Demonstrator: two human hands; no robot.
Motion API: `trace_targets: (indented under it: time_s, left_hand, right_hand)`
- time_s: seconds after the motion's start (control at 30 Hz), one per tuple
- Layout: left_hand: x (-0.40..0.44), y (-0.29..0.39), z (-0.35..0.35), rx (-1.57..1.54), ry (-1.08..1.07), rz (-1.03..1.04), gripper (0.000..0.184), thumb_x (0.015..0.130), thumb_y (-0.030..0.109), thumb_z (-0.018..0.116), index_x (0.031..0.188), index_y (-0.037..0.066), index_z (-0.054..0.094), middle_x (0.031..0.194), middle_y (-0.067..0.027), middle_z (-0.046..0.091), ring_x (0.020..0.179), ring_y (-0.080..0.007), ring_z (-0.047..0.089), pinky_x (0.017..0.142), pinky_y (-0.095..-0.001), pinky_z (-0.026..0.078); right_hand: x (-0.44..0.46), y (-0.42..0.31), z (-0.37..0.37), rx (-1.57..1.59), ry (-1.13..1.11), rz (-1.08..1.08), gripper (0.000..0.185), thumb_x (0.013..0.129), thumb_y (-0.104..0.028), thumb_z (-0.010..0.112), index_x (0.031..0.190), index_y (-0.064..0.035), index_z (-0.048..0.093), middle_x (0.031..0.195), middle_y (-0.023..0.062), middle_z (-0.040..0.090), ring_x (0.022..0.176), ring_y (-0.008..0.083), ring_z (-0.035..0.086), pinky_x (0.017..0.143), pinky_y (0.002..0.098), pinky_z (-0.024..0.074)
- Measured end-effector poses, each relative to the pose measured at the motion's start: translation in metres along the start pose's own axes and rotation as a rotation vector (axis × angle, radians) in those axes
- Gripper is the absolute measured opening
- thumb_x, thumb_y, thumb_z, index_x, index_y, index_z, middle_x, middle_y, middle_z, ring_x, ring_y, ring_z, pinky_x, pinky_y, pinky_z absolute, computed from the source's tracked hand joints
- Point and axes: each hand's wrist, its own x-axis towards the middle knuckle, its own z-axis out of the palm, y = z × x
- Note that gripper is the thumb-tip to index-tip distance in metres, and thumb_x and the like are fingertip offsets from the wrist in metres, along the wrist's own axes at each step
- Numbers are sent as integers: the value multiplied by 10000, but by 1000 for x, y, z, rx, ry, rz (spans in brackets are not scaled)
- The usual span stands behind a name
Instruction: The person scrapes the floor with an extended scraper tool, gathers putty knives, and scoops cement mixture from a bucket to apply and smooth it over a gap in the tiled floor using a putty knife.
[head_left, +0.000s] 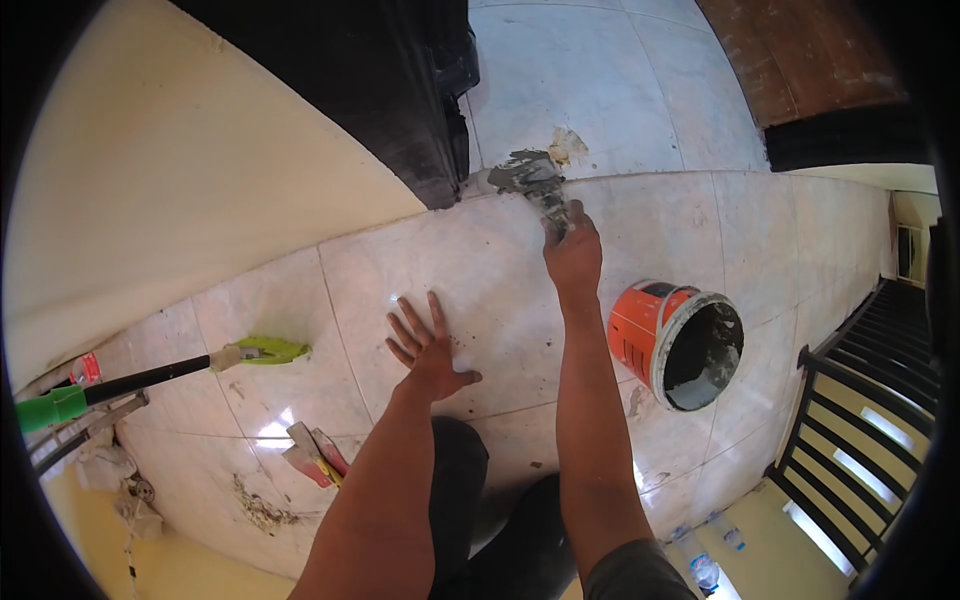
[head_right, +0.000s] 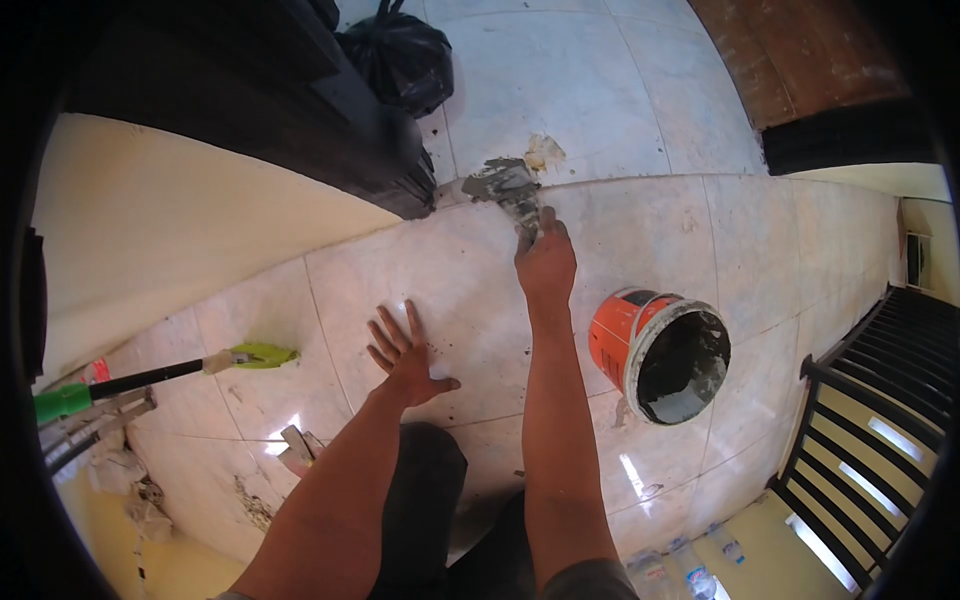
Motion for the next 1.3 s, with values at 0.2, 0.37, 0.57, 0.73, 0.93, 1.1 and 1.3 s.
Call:
trace_targets:
  time_s: [0.2,0.37,0.57,0.73,0.93,1.1,1.3]
  left_hand:
    - [-1,0,-1,-2,-3,2,1643,702,498,982,1660,174,-313,1659,-374,-357,1545,-607,-276,1245,-737,-17]
    - [0,1,-2,3,-1,-10,1646,701,500,982,1659,172,-315,1660,-379,-350,1544,-609,-275,1244,-741,-14]
    - [0,0,0,-5,0,4,1644,705,497,982,1657,167,-318,1659,-379,-352,1544,-609,-276,1247,-737,-14]
    - [-1,1,-1,-2,2,5,1644,705,497,983,1658,168,-315,1658,-375,-359,1542,-605,-284,1246,-735,-20]
    - [2,-1,2,3,2,4,1645,703,504,982,1660,165,-312,1656,-373,-364,1540,-599,-297,1245,-732,-29]
    - [1,-1,1,-1,8,2,1653,694,505,986,1660,165,-311,1655,-374,-365,1540,-603,-293,1242,-739,-23]
    - [3,-1,3,7,14,5,1656,690,501,989,1661,162,-309,1653,-378,-365,1538,-609,-287,1240,-743,-17]
  right_hand:
    - [-6,6,7,79,125,86,354,954,-129,734,1210,-22,514,981,276,668,942,520,668,777,571,545]
    - [-11,-9,5,65,99,91,318,965,-129,729,1167,-18,510,984,284,660,931,530,651,784,594,521]
    - [-14,8,-3,76,222,169,290,970,-128,727,1155,-23,529,992,271,659,929,524,647,784,584,517]
    - [-16,-6,2,172,198,78,307,972,-131,728,1176,-25,524,994,269,659,939,523,649,783,592,516]
    - [-20,-17,12,61,57,51,327,988,-169,718,1201,-21,519,1021,278,657,953,525,652,785,588,529]
    - [-27,-19,5,73,250,157,259,970,-94,721,1136,8,550,942,285,676,886,534,657,771,576,517]
    - [-32,-43,18,114,46,74,339,957,-117,740,1198,-13,525,1029,291,659,958,527,648,802,585,518]
